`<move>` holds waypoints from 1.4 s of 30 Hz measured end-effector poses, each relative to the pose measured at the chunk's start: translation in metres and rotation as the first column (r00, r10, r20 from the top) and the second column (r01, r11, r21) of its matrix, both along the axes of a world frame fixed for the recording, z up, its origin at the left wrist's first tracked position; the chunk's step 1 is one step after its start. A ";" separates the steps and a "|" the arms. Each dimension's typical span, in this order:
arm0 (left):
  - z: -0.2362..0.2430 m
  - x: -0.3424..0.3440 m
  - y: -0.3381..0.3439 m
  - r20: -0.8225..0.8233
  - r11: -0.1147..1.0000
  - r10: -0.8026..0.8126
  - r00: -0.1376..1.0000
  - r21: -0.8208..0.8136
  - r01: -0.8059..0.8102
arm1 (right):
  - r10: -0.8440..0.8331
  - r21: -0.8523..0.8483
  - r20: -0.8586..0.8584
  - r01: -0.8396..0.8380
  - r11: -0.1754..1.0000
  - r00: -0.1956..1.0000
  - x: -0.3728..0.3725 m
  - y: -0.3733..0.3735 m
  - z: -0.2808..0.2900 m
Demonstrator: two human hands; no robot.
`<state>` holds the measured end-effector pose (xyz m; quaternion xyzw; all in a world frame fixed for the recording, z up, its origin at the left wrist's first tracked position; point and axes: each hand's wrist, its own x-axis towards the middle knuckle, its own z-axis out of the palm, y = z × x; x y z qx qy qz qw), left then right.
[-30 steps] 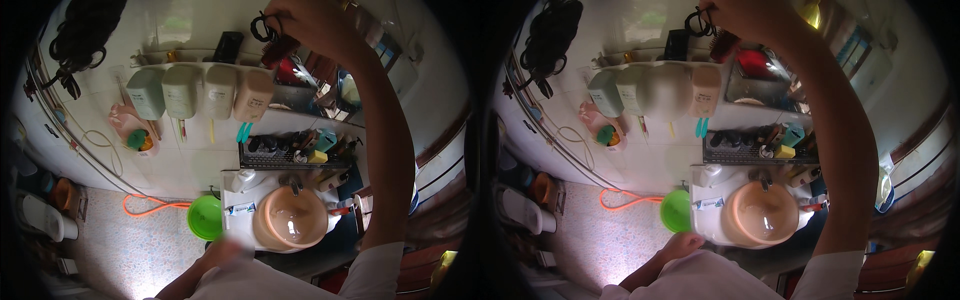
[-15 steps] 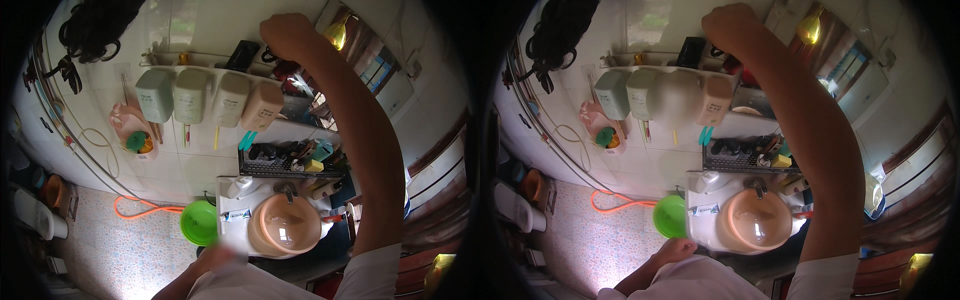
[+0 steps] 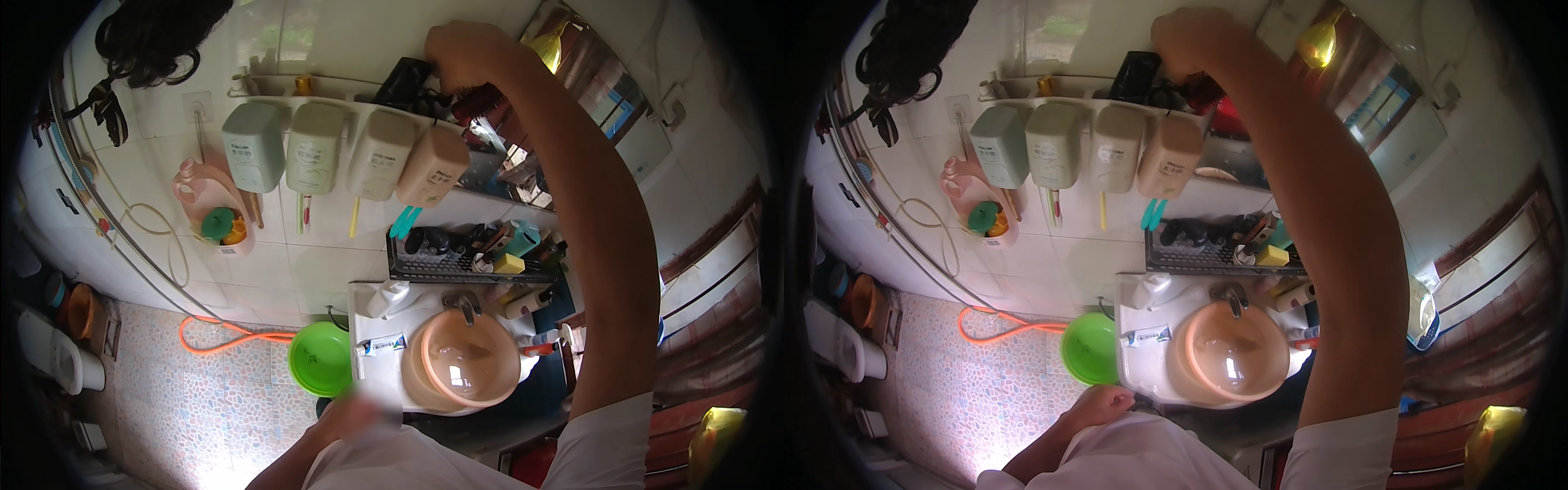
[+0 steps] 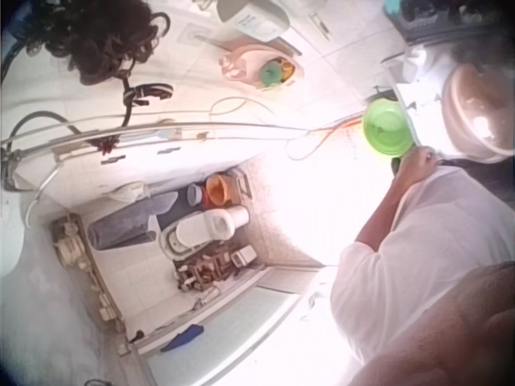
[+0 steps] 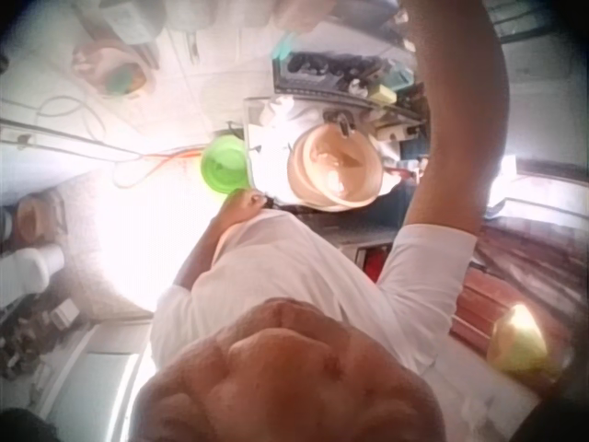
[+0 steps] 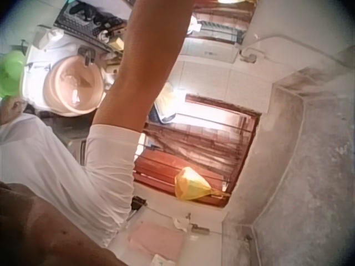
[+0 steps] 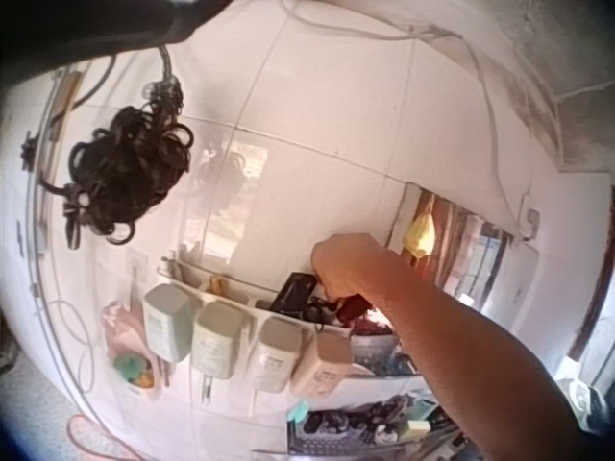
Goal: The person wipes the top, front, and sides of a laundry appliance using a cloth, then rinses the cloth in a basin at the sink.
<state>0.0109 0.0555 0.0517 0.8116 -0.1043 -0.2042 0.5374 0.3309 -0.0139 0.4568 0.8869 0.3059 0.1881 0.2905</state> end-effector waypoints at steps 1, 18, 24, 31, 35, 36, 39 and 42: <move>0.000 0.000 0.001 0.004 1.000 -0.004 1.000 -0.002 0.004 | 0.037 -0.017 0.001 -0.037 0.999 0.999 -0.001 -0.001 0.002; -0.045 -0.006 0.002 0.051 0.998 -0.039 0.998 0.056 0.036 | 0.421 0.237 0.155 -0.447 0.862 0.894 -0.097 -0.066 -0.011; -0.021 0.011 -0.010 0.027 0.986 0.036 0.999 0.163 -0.040 | 0.305 0.636 -0.457 0.067 0.769 0.836 -0.103 -0.165 -0.084; -0.013 0.023 -0.019 -0.085 0.985 0.012 0.996 0.171 0.003 | 0.159 0.685 -0.684 0.554 0.473 0.712 -0.121 -0.313 -0.329; -0.015 0.035 -0.042 -0.074 0.987 0.005 0.997 0.163 0.007 | 0.126 0.503 -0.864 0.826 0.255 0.488 -0.196 -0.351 -0.485; -0.010 0.039 -0.050 -0.089 0.986 -0.007 0.996 0.166 0.022 | 0.089 0.464 -0.885 0.845 0.267 0.458 -0.203 -0.345 -0.492; 0.001 0.056 -0.076 -0.061 0.972 -0.064 0.996 0.221 0.077 | 0.204 0.453 -0.882 0.883 0.125 0.424 -0.208 -0.340 -0.493; 0.009 0.079 -0.102 -0.053 0.954 -0.104 0.993 0.278 0.115 | 0.174 0.712 -0.696 0.700 0.046 0.696 -0.171 -0.338 -0.458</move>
